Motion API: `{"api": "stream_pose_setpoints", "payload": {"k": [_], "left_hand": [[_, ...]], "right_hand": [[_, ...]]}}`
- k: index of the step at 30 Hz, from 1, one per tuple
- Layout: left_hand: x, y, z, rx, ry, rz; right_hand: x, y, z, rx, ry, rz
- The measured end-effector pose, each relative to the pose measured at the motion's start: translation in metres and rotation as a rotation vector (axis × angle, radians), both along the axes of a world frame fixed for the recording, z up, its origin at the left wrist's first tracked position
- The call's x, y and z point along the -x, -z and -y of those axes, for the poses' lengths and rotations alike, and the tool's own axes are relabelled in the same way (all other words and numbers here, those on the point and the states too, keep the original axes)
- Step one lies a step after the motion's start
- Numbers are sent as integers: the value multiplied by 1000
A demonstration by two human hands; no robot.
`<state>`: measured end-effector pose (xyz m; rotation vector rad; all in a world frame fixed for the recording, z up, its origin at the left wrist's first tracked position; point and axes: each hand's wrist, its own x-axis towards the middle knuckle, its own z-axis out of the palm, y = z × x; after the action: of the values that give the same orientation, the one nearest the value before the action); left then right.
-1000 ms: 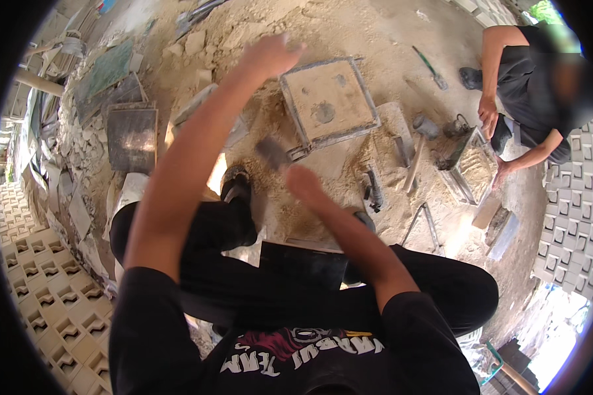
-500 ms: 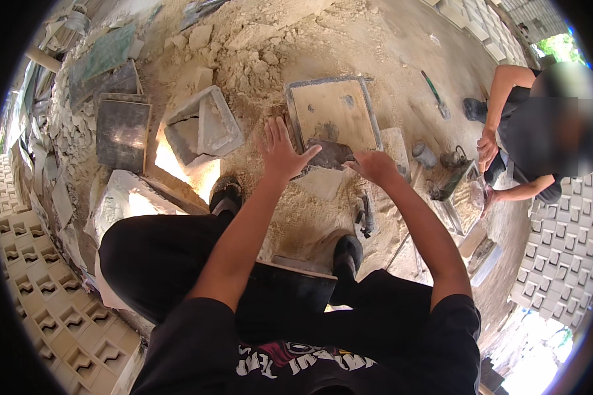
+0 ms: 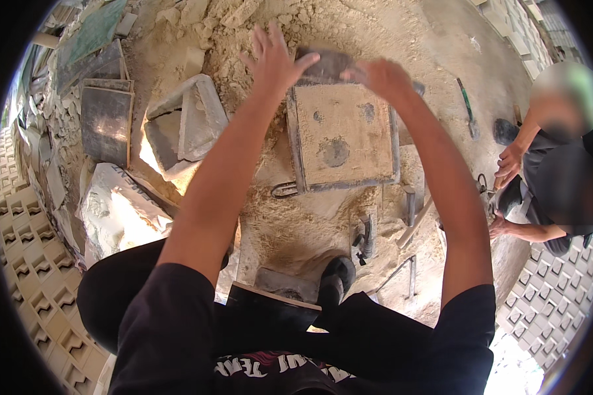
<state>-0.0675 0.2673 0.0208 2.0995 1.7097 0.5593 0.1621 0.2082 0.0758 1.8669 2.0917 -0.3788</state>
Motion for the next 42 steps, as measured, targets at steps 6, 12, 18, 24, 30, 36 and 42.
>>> {"api": "stream_pose_setpoints", "payload": {"k": [6, 12, 18, 24, 30, 36, 42], "left_hand": [[-6, -52, 36, 186, 164, 76], [33, -10, 112, 334, 175, -194], [12, -15, 34, 164, -169, 483], [-12, 32, 105, 515, -353, 1040], [-19, 19, 133, 616, -537, 1171], [-12, 14, 145, 624, -633, 1095], [-20, 20, 150, 376, -685, 1080]], "right_hand": [[-15, -42, 50, 160, 19, -350], [26, -15, 127, 208, -249, -104], [-58, -20, 29, -67, 201, -13], [-50, -6, 126, -26, 19, -305], [-38, -2, 102, -45, -424, 165], [-34, -20, 51, -48, 135, -374], [3, -4, 94, 84, -98, -163]]}}
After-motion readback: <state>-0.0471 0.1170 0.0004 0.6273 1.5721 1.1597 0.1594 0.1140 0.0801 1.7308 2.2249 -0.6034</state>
